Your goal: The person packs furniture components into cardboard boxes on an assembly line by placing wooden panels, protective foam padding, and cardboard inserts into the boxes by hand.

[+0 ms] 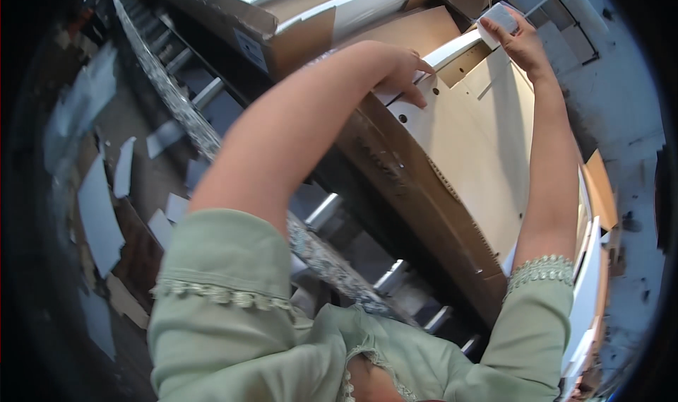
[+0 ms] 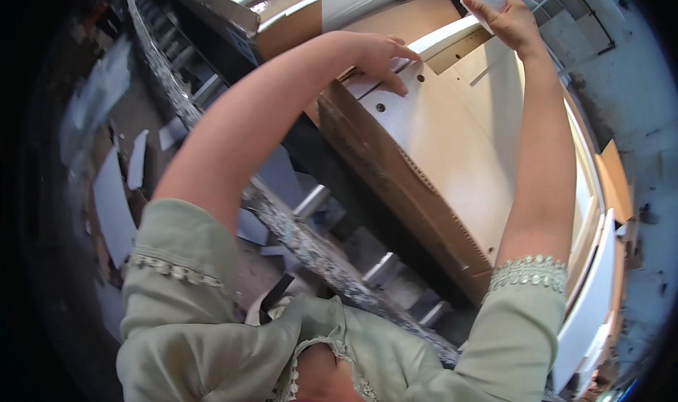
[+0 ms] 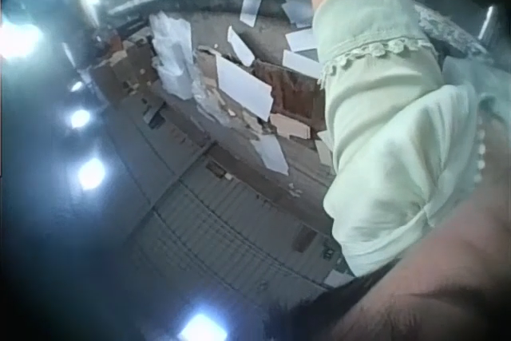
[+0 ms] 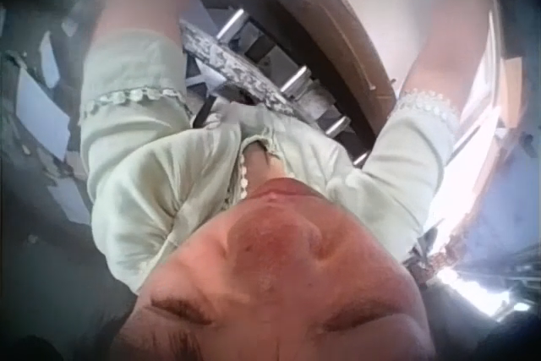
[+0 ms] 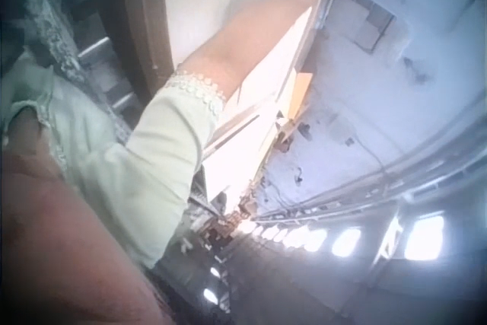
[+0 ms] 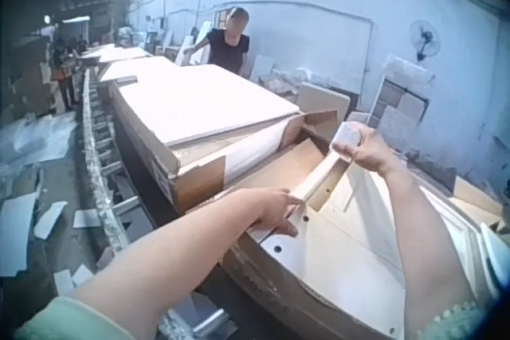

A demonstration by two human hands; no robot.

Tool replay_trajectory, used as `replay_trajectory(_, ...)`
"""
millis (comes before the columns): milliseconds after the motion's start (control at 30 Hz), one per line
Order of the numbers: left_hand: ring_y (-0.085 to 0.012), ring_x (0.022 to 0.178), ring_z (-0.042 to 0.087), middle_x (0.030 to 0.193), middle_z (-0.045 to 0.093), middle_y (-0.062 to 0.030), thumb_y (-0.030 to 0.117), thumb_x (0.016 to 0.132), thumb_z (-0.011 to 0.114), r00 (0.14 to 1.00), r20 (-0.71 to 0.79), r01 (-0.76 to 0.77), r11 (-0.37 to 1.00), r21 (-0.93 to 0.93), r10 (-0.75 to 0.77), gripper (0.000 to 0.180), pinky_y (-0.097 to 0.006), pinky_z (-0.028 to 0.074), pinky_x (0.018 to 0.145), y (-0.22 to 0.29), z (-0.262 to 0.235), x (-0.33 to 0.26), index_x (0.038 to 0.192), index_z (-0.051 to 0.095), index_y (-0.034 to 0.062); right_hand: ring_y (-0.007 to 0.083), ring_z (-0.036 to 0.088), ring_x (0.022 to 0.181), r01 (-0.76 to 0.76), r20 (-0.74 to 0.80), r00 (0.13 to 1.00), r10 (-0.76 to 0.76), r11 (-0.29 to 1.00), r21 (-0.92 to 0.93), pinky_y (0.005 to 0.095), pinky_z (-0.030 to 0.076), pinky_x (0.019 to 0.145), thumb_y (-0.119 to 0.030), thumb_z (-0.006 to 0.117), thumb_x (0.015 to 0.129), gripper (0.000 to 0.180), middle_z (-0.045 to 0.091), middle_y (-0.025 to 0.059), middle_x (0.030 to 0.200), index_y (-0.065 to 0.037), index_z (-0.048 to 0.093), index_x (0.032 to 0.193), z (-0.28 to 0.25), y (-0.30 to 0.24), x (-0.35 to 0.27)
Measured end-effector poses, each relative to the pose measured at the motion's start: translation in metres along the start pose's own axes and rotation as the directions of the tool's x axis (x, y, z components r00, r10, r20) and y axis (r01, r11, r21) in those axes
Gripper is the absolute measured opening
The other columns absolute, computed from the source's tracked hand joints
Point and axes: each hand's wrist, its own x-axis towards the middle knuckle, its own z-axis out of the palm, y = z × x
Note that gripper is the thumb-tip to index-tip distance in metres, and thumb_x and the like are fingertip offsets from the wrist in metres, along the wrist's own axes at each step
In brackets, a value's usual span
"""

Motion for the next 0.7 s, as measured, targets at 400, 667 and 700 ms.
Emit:
replay_trajectory(400, -0.0361, 0.116, 0.054, 0.137, 0.044, -0.0179, 0.060, 0.065, 0.076, 0.992, -0.060, -0.121, 0.985, -0.120, 0.115, 0.085, -0.042, 0.046, 0.096, -0.046, 0.004, -0.007, 0.137, 0.047, 0.0270, 0.0148, 0.058, 0.104, -0.145, -0.004, 0.989, 0.145, 0.988, -0.047, 0.0282, 0.047, 0.088, -0.043, 0.078, 0.076, 0.070, 0.064, 0.0053, 0.113, -0.009, 0.054, 0.132, 0.028, -0.033, 0.016)
replay_trajectory(667, -0.0312, 0.108, 0.060, 0.130, 0.048, -0.0148, 0.068, 0.065, 0.071, 0.984, 0.062, -0.163, 0.982, -0.091, 0.169, 0.090, -0.044, 0.054, 0.084, -0.069, -0.021, -0.013, 0.132, 0.048, 0.0127, 0.0161, 0.058, 0.108, -0.522, -0.117, 0.822, 0.557, 0.820, 0.232, 0.0301, 0.047, 0.095, -0.022, 0.080, 0.076, 0.062, 0.061, 0.0049, 0.117, -0.008, 0.054, 0.131, 0.023, -0.089, 0.034)
replay_trajectory(700, -0.0312, 0.108, 0.060, 0.130, 0.048, -0.0148, 0.068, 0.065, 0.071, 0.981, 0.059, -0.178, 0.978, -0.106, 0.185, 0.090, -0.044, 0.054, 0.084, -0.072, -0.025, -0.014, 0.132, 0.048, 0.0127, 0.0161, 0.058, 0.108, -0.532, -0.123, 0.817, 0.563, 0.819, 0.215, 0.0301, 0.047, 0.095, -0.022, 0.080, 0.076, 0.062, 0.061, 0.0049, 0.117, -0.008, 0.054, 0.131, 0.018, -0.089, 0.038)
